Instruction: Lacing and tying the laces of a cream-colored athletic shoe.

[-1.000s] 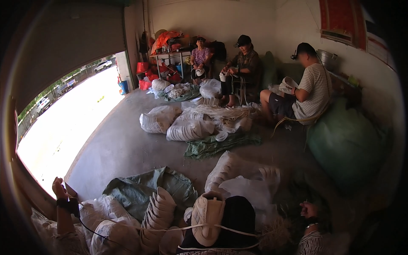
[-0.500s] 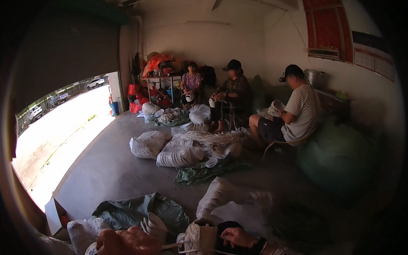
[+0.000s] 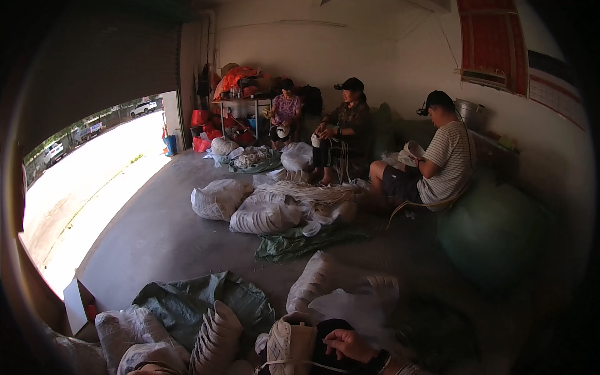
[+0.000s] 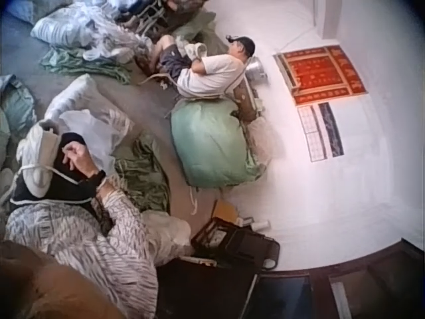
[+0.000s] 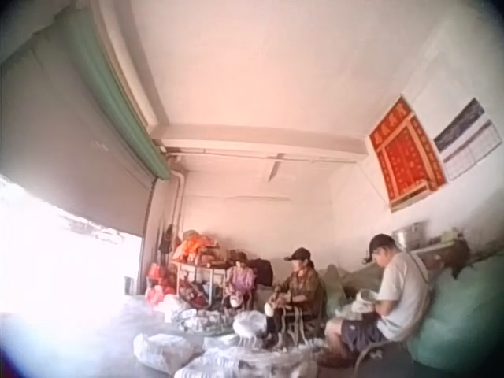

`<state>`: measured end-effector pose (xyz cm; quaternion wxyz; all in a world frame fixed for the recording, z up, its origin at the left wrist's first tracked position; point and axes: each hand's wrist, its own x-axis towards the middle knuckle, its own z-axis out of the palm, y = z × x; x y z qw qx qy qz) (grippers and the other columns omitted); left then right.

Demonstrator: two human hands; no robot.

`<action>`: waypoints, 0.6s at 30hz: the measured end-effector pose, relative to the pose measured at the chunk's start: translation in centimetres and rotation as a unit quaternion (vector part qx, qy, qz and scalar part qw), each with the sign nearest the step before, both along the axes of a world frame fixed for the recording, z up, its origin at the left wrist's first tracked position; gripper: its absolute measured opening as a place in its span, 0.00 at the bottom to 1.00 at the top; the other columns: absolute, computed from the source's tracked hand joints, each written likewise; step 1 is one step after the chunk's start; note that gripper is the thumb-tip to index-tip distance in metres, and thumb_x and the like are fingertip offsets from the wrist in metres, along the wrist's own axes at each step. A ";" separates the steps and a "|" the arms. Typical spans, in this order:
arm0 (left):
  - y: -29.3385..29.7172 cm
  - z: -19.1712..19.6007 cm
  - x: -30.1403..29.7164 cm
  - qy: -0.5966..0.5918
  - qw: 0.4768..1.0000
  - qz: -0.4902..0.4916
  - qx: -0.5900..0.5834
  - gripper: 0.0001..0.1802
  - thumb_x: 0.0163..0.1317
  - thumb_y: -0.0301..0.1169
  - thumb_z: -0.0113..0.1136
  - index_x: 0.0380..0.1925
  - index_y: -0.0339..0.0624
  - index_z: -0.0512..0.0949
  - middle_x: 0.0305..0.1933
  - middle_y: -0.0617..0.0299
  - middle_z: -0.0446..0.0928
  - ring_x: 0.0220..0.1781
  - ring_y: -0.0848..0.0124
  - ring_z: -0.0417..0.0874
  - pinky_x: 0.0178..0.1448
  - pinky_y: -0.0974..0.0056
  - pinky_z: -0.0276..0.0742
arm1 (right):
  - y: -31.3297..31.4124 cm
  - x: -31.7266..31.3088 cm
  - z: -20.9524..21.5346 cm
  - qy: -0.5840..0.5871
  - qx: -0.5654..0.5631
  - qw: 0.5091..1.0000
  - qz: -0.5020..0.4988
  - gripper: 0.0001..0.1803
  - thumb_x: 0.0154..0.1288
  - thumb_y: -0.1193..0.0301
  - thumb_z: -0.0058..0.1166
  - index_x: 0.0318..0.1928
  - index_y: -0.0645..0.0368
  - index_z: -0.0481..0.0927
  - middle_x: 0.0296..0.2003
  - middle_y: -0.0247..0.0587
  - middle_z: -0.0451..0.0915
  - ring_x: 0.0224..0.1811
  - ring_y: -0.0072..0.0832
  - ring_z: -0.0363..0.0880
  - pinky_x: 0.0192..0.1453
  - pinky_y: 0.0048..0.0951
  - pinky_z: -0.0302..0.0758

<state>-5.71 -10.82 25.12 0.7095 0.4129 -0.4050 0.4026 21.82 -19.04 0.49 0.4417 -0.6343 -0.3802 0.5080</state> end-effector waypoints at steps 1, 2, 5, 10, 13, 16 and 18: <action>1.5 0.5 0.0 0.036 0.996 -0.054 0.067 0.15 0.70 0.35 0.43 0.34 0.36 0.76 0.52 0.25 0.70 0.63 0.36 0.64 0.63 0.39 0.61 | -0.2 0.2 -0.2 0.001 -0.002 1.000 -0.007 0.10 0.66 0.69 0.52 0.42 0.62 0.77 0.28 0.37 0.81 0.18 0.15 0.71 0.23 0.16 0.70; 2.9 0.9 -0.2 0.073 0.983 -0.107 0.134 0.16 0.70 0.36 0.43 0.34 0.36 0.76 0.53 0.23 0.68 0.65 0.34 0.61 0.63 0.37 0.59 | -0.2 0.3 -0.4 0.003 -0.003 1.000 -0.015 0.10 0.66 0.69 0.52 0.42 0.62 0.77 0.28 0.37 0.81 0.18 0.15 0.71 0.22 0.16 0.69; 4.0 1.0 -0.5 0.121 0.959 -0.155 0.205 0.17 0.71 0.38 0.42 0.37 0.36 0.76 0.53 0.21 0.66 0.66 0.32 0.58 0.63 0.35 0.58 | -0.7 -0.7 0.8 -0.021 -0.023 0.999 -0.043 0.09 0.65 0.71 0.52 0.41 0.63 0.78 0.29 0.38 0.82 0.18 0.15 0.71 0.24 0.16 0.69; 4.4 -0.6 -0.7 0.078 0.970 -0.160 0.168 0.23 0.70 0.41 0.42 0.61 0.42 0.66 0.54 0.22 0.66 0.68 0.40 0.59 0.71 0.38 0.36 | -0.8 -1.2 -0.4 0.022 0.012 0.999 -0.041 0.09 0.66 0.72 0.51 0.42 0.65 0.77 0.29 0.39 0.82 0.18 0.15 0.72 0.23 0.15 0.69; 7.7 -4.1 0.1 0.096 0.974 0.016 0.205 0.14 0.71 0.39 0.40 0.44 0.40 0.70 0.43 0.40 0.75 0.37 0.62 0.68 0.42 0.56 0.59 | -0.9 -1.1 0.5 0.000 0.018 0.999 -0.041 0.09 0.67 0.72 0.48 0.44 0.65 0.75 0.29 0.40 0.82 0.19 0.16 0.74 0.23 0.16 0.69; 6.8 -7.7 0.7 0.483 0.859 0.169 0.003 0.16 0.71 0.36 0.42 0.32 0.36 0.73 0.41 0.50 0.78 0.33 0.69 0.80 0.39 0.61 0.78 | -1.0 -0.9 1.4 -0.048 0.000 0.994 -0.102 0.10 0.66 0.74 0.48 0.46 0.63 0.71 0.28 0.39 0.81 0.21 0.17 0.77 0.21 0.17 0.69; 8.1 -11.0 1.4 0.650 0.734 0.191 0.038 0.14 0.69 0.30 0.43 0.40 0.32 0.76 0.32 0.61 0.78 0.29 0.79 0.76 0.37 0.72 0.73 | -1.1 -1.7 2.3 -0.062 0.018 0.990 -0.124 0.06 0.65 0.74 0.49 0.40 0.63 0.70 0.28 0.38 0.80 0.22 0.18 0.78 0.21 0.17 0.69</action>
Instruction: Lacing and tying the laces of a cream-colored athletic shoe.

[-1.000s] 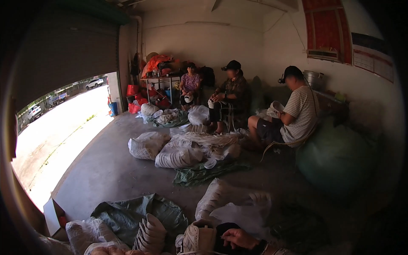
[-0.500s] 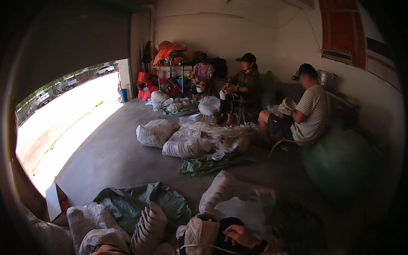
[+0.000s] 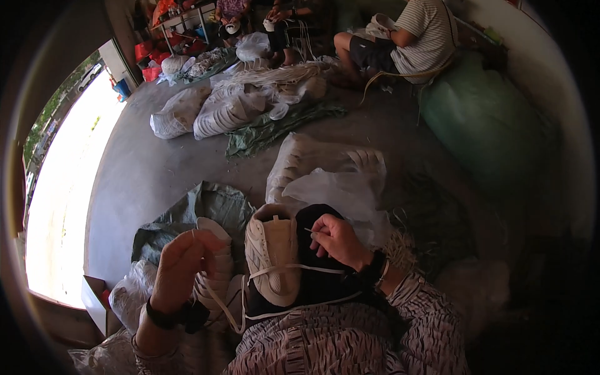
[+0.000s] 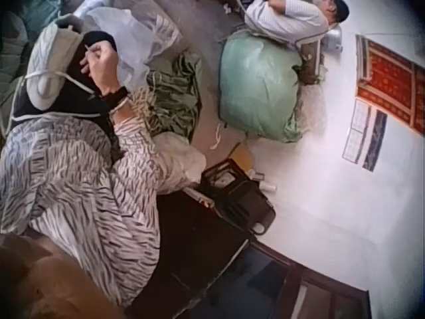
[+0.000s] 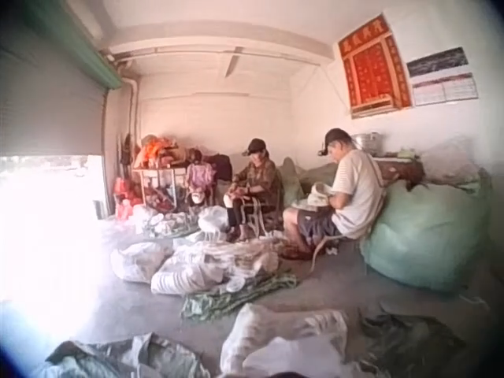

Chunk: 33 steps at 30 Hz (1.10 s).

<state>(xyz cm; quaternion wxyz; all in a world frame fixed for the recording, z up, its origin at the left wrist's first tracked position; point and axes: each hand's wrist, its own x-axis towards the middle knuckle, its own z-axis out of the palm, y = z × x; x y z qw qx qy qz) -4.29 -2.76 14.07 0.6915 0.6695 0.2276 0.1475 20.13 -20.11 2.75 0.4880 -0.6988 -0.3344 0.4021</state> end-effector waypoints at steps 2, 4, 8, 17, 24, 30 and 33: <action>-0.2 -2.8 1.5 0.076 0.997 -0.009 0.010 0.12 0.67 0.29 0.46 0.39 0.33 0.78 0.28 0.65 0.77 0.26 0.82 0.72 0.32 0.74 0.69 | 0.1 -0.8 -0.4 -0.043 0.042 0.998 0.012 0.04 0.65 0.75 0.49 0.38 0.63 0.71 0.26 0.37 0.79 0.23 0.18 0.78 0.21 0.17 0.70; -0.8 -5.1 3.4 0.121 0.991 -0.004 0.056 0.12 0.64 0.29 0.50 0.39 0.34 0.79 0.30 0.65 0.78 0.27 0.82 0.73 0.33 0.73 0.70 | -0.1 -2.0 -1.1 -0.064 0.049 0.996 0.036 0.04 0.65 0.75 0.49 0.36 0.64 0.71 0.26 0.37 0.79 0.23 0.19 0.77 0.21 0.19 0.70; -2.6 -9.9 6.6 0.074 0.974 -0.032 0.210 0.13 0.61 0.32 0.53 0.41 0.36 0.79 0.30 0.55 0.81 0.32 0.71 0.82 0.37 0.65 0.75 | -0.4 -4.4 -1.3 -0.240 0.008 0.965 0.103 0.06 0.62 0.74 0.53 0.32 0.63 0.71 0.22 0.43 0.77 0.21 0.27 0.78 0.23 0.28 0.71; -3.1 -11.9 9.1 0.188 0.842 -0.193 0.467 0.12 0.58 0.36 0.51 0.29 0.41 0.78 0.25 0.47 0.79 0.31 0.50 0.82 0.38 0.50 0.77 | -1.4 -6.3 -3.2 -0.295 -0.015 0.952 0.084 0.05 0.57 0.72 0.52 0.31 0.61 0.73 0.23 0.50 0.78 0.28 0.48 0.78 0.31 0.42 0.74; -4.5 -11.0 9.2 0.247 0.770 -0.272 0.522 0.09 0.51 0.32 0.54 0.26 0.39 0.80 0.28 0.47 0.80 0.34 0.52 0.84 0.35 0.52 0.79 | -0.9 -7.2 -3.7 -0.282 -0.127 0.948 0.075 0.10 0.64 0.66 0.45 0.35 0.60 0.72 0.26 0.54 0.78 0.30 0.52 0.78 0.35 0.46 0.74; -4.1 -12.4 8.6 0.231 0.779 -0.255 0.525 0.09 0.52 0.32 0.54 0.26 0.39 0.79 0.28 0.49 0.80 0.34 0.52 0.83 0.34 0.51 0.78 | -0.8 -7.1 -4.5 -0.358 -0.080 0.927 0.084 0.12 0.65 0.66 0.42 0.33 0.62 0.71 0.24 0.55 0.77 0.28 0.52 0.78 0.33 0.47 0.74; -3.6 -13.0 8.5 0.206 0.824 -0.205 0.487 0.12 0.53 0.35 0.53 0.27 0.38 0.80 0.27 0.49 0.80 0.32 0.50 0.83 0.32 0.46 0.75 | -0.5 -7.3 -3.2 -0.363 -0.105 0.920 0.103 0.13 0.64 0.65 0.42 0.33 0.63 0.71 0.25 0.56 0.78 0.28 0.53 0.78 0.34 0.48 0.75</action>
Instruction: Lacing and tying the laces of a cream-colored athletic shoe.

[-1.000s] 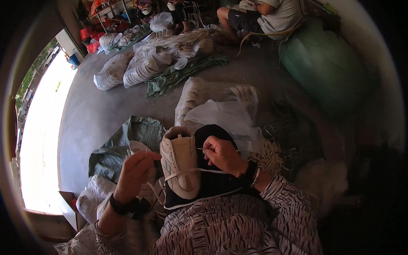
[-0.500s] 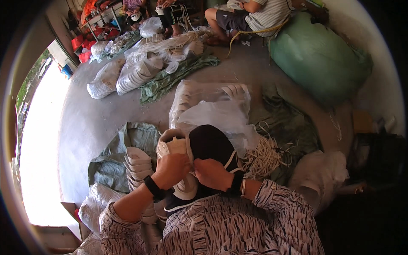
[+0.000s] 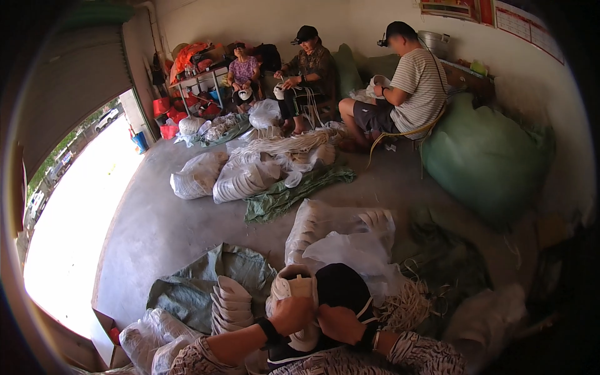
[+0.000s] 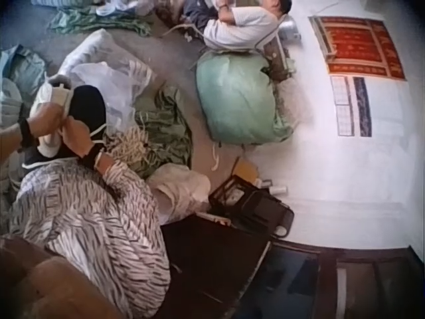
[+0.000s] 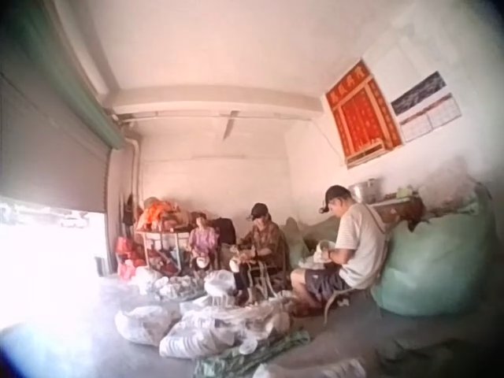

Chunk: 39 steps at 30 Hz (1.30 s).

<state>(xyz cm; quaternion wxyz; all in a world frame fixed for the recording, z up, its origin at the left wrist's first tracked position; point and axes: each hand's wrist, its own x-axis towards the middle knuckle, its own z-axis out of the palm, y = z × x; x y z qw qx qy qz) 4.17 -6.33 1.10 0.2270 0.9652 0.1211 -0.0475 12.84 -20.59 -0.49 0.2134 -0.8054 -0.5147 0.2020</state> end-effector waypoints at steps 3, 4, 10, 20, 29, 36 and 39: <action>0.2 -0.2 0.5 0.037 0.999 -0.008 0.023 0.13 0.54 0.36 0.52 0.29 0.39 0.79 0.29 0.51 0.80 0.33 0.50 0.82 0.33 0.46 0.74 | 0.3 0.2 -0.7 -0.005 -0.027 1.000 0.006 0.13 0.64 0.65 0.42 0.33 0.63 0.72 0.26 0.56 0.78 0.30 0.53 0.79 0.36 0.49 0.75; 0.2 0.0 0.6 0.041 0.999 -0.021 0.026 0.11 0.54 0.35 0.52 0.29 0.40 0.80 0.30 0.50 0.81 0.34 0.51 0.83 0.35 0.48 0.76 | 0.3 0.4 -0.6 -0.009 -0.026 1.000 0.006 0.13 0.64 0.65 0.42 0.33 0.63 0.72 0.26 0.56 0.78 0.30 0.53 0.79 0.36 0.49 0.75; -0.5 0.6 0.3 0.052 0.998 -0.027 0.025 0.11 0.53 0.34 0.53 0.30 0.40 0.80 0.32 0.48 0.81 0.36 0.52 0.84 0.37 0.49 0.78 | 0.3 0.4 -0.7 -0.003 0.008 1.000 0.002 0.14 0.65 0.65 0.42 0.31 0.63 0.73 0.24 0.54 0.79 0.27 0.48 0.80 0.33 0.44 0.76; -0.1 0.1 0.4 -0.001 1.000 -0.017 0.013 0.18 0.53 0.34 0.53 0.41 0.34 0.75 0.30 0.45 0.80 0.35 0.48 0.83 0.40 0.44 0.76 | -0.2 0.4 0.5 0.079 0.006 0.997 0.004 0.13 0.65 0.67 0.43 0.31 0.65 0.72 0.24 0.53 0.78 0.24 0.44 0.79 0.29 0.39 0.76; 0.0 -1.7 0.4 -0.026 1.000 0.005 0.006 0.27 0.54 0.34 0.52 0.54 0.31 0.70 0.43 0.38 0.77 0.46 0.38 0.78 0.56 0.35 0.64 | 0.3 0.2 -1.4 0.065 0.046 0.996 -0.026 0.13 0.65 0.66 0.44 0.32 0.64 0.74 0.26 0.52 0.78 0.26 0.44 0.79 0.30 0.39 0.75; -0.8 0.1 -0.7 0.012 1.000 0.008 -0.016 0.19 0.54 0.34 0.51 0.42 0.32 0.76 0.31 0.43 0.80 0.38 0.46 0.82 0.45 0.42 0.74 | 0.4 -0.4 -0.5 0.234 0.000 0.969 -0.075 0.13 0.68 0.65 0.46 0.35 0.64 0.74 0.23 0.42 0.78 0.18 0.26 0.78 0.19 0.26 0.74; -1.1 0.2 -0.9 0.028 0.999 -0.017 0.007 0.16 0.54 0.34 0.52 0.37 0.33 0.76 0.29 0.48 0.81 0.34 0.50 0.84 0.36 0.47 0.77 | -0.1 -0.1 -0.2 0.419 -0.039 0.897 -0.134 0.16 0.68 0.61 0.48 0.35 0.64 0.75 0.24 0.41 0.78 0.16 0.25 0.76 0.18 0.25 0.73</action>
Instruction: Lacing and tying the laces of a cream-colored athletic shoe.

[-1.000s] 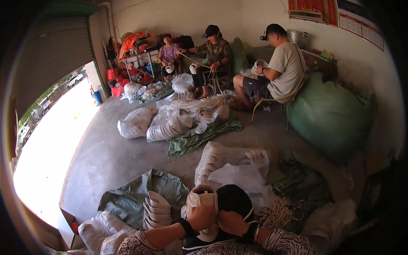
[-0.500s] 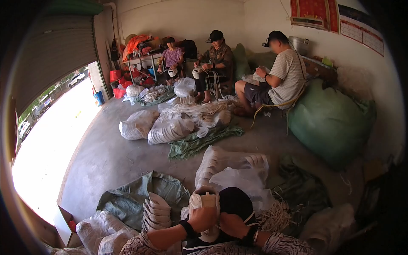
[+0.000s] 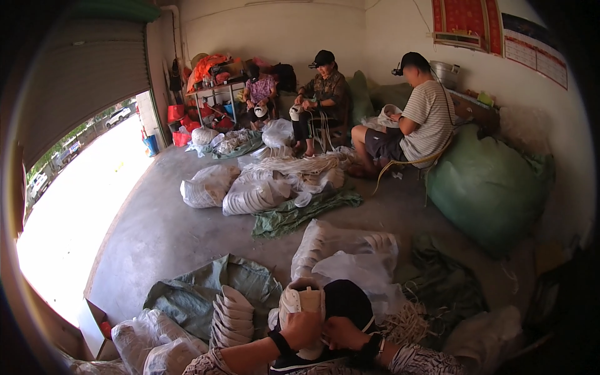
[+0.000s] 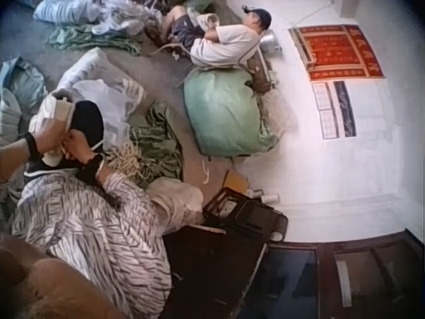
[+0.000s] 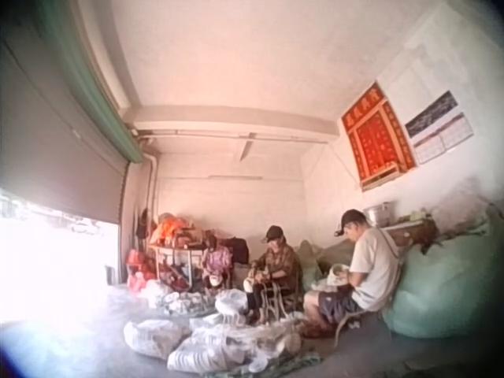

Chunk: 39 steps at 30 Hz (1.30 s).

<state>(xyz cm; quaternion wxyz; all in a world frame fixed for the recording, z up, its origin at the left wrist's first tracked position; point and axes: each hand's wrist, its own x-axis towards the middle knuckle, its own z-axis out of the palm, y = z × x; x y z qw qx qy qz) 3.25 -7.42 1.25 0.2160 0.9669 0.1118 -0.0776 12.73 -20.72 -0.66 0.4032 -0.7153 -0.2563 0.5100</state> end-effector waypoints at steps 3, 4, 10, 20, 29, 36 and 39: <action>-0.1 0.4 0.2 0.025 0.999 -0.009 0.026 0.21 0.54 0.34 0.52 0.46 0.32 0.74 0.30 0.50 0.81 0.33 0.50 0.84 0.33 0.47 0.78 | -0.4 0.7 -0.7 0.031 0.011 0.999 -0.003 0.16 0.69 0.60 0.47 0.36 0.62 0.75 0.25 0.37 0.77 0.16 0.23 0.75 0.17 0.22 0.72; -0.2 0.2 0.2 0.020 0.999 0.001 0.033 0.25 0.55 0.35 0.52 0.51 0.31 0.70 0.29 0.50 0.81 0.33 0.49 0.84 0.34 0.46 0.78 | -0.2 0.5 -0.9 0.032 0.011 0.999 -0.003 0.16 0.69 0.60 0.47 0.36 0.62 0.75 0.25 0.37 0.77 0.16 0.23 0.75 0.17 0.22 0.72; 0.4 -0.2 -0.4 -0.083 0.996 0.013 0.016 0.30 0.53 0.36 0.55 0.56 0.33 0.67 0.27 0.47 0.81 0.30 0.48 0.84 0.36 0.42 0.76 | 0.5 -1.6 -0.6 0.232 0.112 0.955 -0.145 0.14 0.68 0.63 0.47 0.31 0.61 0.74 0.21 0.37 0.73 0.16 0.22 0.70 0.17 0.21 0.66; 0.0 1.7 0.4 -0.008 1.000 0.016 0.025 0.10 0.52 0.34 0.55 0.23 0.40 0.80 0.27 0.50 0.80 0.33 0.53 0.84 0.35 0.52 0.78 | 1.0 -0.4 -2.3 0.244 0.022 0.964 -0.101 0.12 0.69 0.65 0.45 0.35 0.62 0.75 0.26 0.37 0.77 0.20 0.25 0.76 0.22 0.24 0.73; 1.6 -0.2 -1.2 -0.113 0.993 0.012 0.013 0.14 0.62 0.37 0.51 0.32 0.37 0.77 0.22 0.54 0.78 0.27 0.62 0.82 0.29 0.60 0.74 | 0.7 1.1 2.0 -0.453 0.125 0.869 0.153 0.11 0.58 0.69 0.54 0.40 0.59 0.73 0.33 0.46 0.77 0.31 0.39 0.80 0.33 0.34 0.76; 0.8 0.6 0.7 -0.348 0.753 0.302 -0.469 0.10 0.65 0.33 0.52 0.32 0.37 0.77 0.22 0.71 0.73 0.22 0.84 0.69 0.27 0.76 0.65 | 2.8 4.0 2.1 -0.574 0.262 0.708 0.319 0.19 0.48 0.61 0.62 0.41 0.53 0.75 0.43 0.41 0.69 0.41 0.36 0.73 0.38 0.35 0.73; 1.0 -0.6 0.9 -0.300 0.787 0.281 -0.461 0.11 0.66 0.34 0.52 0.35 0.38 0.78 0.24 0.73 0.73 0.22 0.86 0.69 0.26 0.77 0.63 | 3.1 4.0 2.3 -0.553 0.234 0.711 0.366 0.21 0.47 0.61 0.63 0.43 0.53 0.75 0.44 0.40 0.70 0.44 0.34 0.73 0.41 0.36 0.72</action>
